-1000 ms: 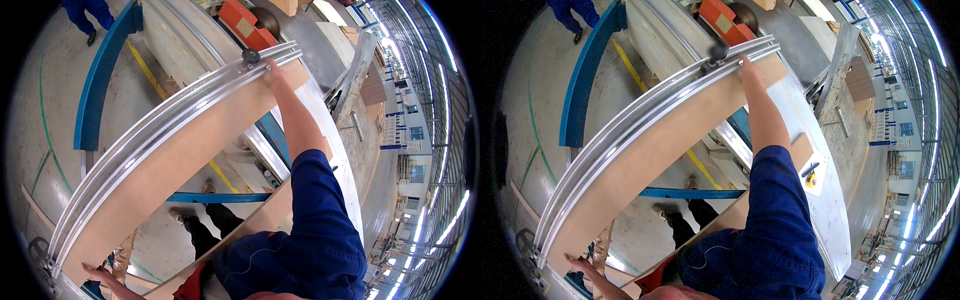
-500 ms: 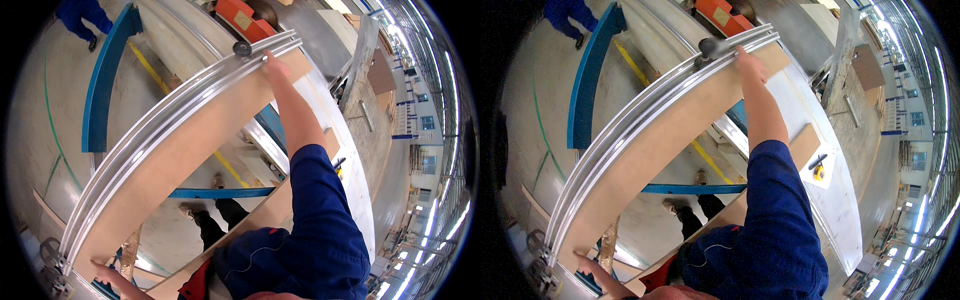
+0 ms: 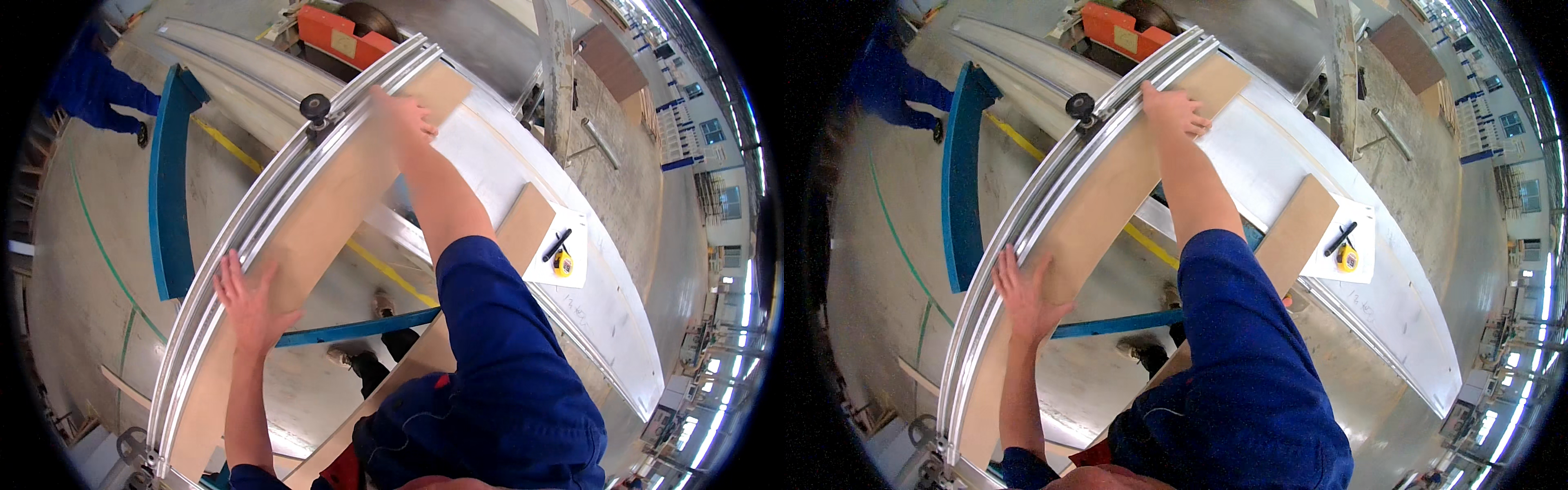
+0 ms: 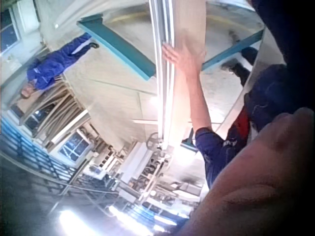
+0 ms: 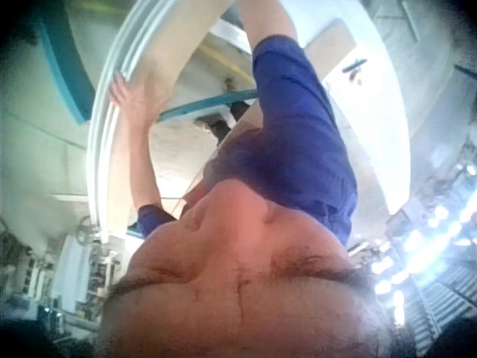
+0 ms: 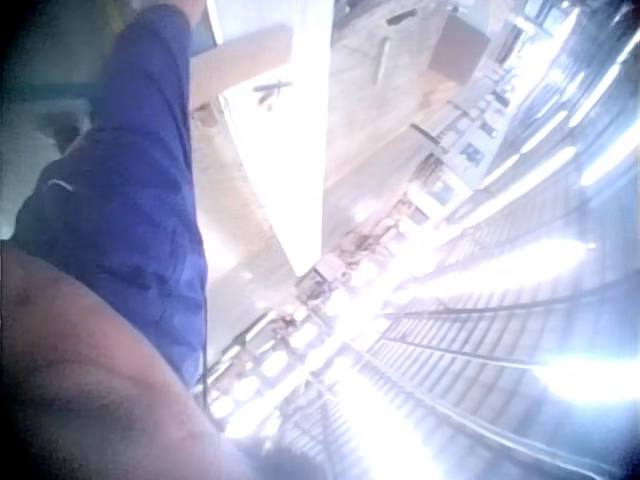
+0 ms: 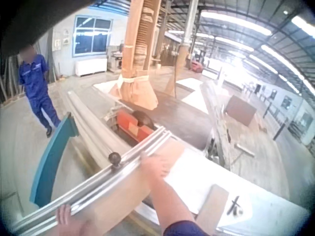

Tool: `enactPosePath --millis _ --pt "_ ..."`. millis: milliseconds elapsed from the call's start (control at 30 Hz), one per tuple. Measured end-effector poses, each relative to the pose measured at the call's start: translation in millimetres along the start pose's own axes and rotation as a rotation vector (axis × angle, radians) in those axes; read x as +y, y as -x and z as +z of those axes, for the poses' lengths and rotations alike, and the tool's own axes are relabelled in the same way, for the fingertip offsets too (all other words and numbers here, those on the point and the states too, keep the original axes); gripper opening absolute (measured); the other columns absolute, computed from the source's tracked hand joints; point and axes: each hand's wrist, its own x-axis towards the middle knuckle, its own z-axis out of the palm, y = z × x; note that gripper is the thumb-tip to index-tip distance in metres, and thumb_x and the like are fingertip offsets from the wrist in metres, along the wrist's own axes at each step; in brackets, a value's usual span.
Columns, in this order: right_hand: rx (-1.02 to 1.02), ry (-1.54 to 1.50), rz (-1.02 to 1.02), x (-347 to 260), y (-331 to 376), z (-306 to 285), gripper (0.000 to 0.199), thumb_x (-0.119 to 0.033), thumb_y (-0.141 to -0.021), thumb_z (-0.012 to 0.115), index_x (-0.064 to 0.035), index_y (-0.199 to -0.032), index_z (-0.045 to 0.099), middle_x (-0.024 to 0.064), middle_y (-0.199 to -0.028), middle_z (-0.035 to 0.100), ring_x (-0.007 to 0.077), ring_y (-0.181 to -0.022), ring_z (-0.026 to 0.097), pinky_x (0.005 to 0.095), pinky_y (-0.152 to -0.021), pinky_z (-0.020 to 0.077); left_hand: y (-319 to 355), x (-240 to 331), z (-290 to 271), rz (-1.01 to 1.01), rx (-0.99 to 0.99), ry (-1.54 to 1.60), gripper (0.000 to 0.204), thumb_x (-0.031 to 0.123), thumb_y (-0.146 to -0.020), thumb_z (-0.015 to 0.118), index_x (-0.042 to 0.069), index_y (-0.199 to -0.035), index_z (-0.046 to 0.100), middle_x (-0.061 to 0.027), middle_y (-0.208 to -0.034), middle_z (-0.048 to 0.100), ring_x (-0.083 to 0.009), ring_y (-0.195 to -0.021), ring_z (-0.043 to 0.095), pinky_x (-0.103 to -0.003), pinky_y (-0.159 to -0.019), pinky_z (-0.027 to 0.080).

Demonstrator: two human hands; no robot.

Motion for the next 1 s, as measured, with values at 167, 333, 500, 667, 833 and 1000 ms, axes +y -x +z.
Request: enactPosePath --millis 167,333,500,667,833,1000 --pt "-0.013 -0.009 -0.012 2 -1 -4 0.100 -0.069 -0.076 0.073 -0.0067 -0.151 0.051 0.0237 -0.161 0.036 0.0633 -0.150 0.014 0.0691 -0.122 0.0133 -37 38 15 -0.025 -0.020 -0.039 0.104 0.048 -0.053 0.095 0.027 -0.148 0.056 -0.0314 -0.167 0.012 -0.0520 -0.152 0.019 -0.068 -0.123 0.014" --pt "-0.023 0.012 0.006 2 1 -4 0.107 -0.070 -0.074 0.075 -0.0070 -0.155 0.045 0.0251 -0.163 0.032 0.0613 -0.151 0.014 0.0681 -0.122 0.0144 -37 41 19 -0.068 -0.006 -0.037 0.101 0.050 -0.054 0.094 0.026 -0.146 0.059 -0.0304 -0.166 0.015 -0.0518 -0.151 0.021 -0.068 -0.122 0.015" --pt "-0.024 -0.096 0.120 6 -26 -12 0.132 -0.077 -0.067 0.079 -0.0052 -0.163 0.024 0.0308 -0.168 0.017 0.0561 -0.155 0.011 0.0628 -0.125 0.0149 -39 43 22 -0.095 0.026 -0.020 0.097 0.049 -0.052 0.094 0.025 -0.141 0.064 -0.0285 -0.166 0.017 -0.0482 -0.151 0.020 -0.067 -0.122 0.016" --pt "-0.099 -0.167 0.249 5 -52 -14 0.150 -0.083 -0.058 0.082 -0.0077 -0.167 0.011 0.0327 -0.170 0.001 0.0522 -0.157 0.003 0.0608 -0.127 0.0104 -39 42 22 -0.106 0.023 -0.022 0.095 0.050 -0.051 0.094 0.025 -0.138 0.067 -0.0280 -0.165 0.019 -0.0482 -0.151 0.021 -0.067 -0.122 0.017" --pt "-0.115 -0.066 0.212 1 -46 -4 0.155 -0.083 -0.055 0.083 -0.0132 -0.169 0.004 0.0343 -0.170 -0.003 0.0510 -0.158 0.000 0.0605 -0.127 0.0059 -39 44 20 -0.110 0.010 -0.030 0.094 0.050 -0.051 0.094 0.025 -0.137 0.067 -0.0284 -0.164 0.019 -0.0484 -0.151 0.021 -0.067 -0.123 0.017" --pt "-0.107 -0.101 0.227 -4 -43 -8 0.152 -0.080 -0.058 0.084 -0.0163 -0.169 0.003 0.0355 -0.169 -0.005 0.0510 -0.158 -0.001 0.0607 -0.126 0.0067 -41 49 15 -0.108 0.011 -0.046 0.095 0.050 -0.052 0.094 0.026 -0.139 0.066 -0.0291 -0.164 0.018 -0.0487 -0.152 0.020 -0.066 -0.123 0.016"
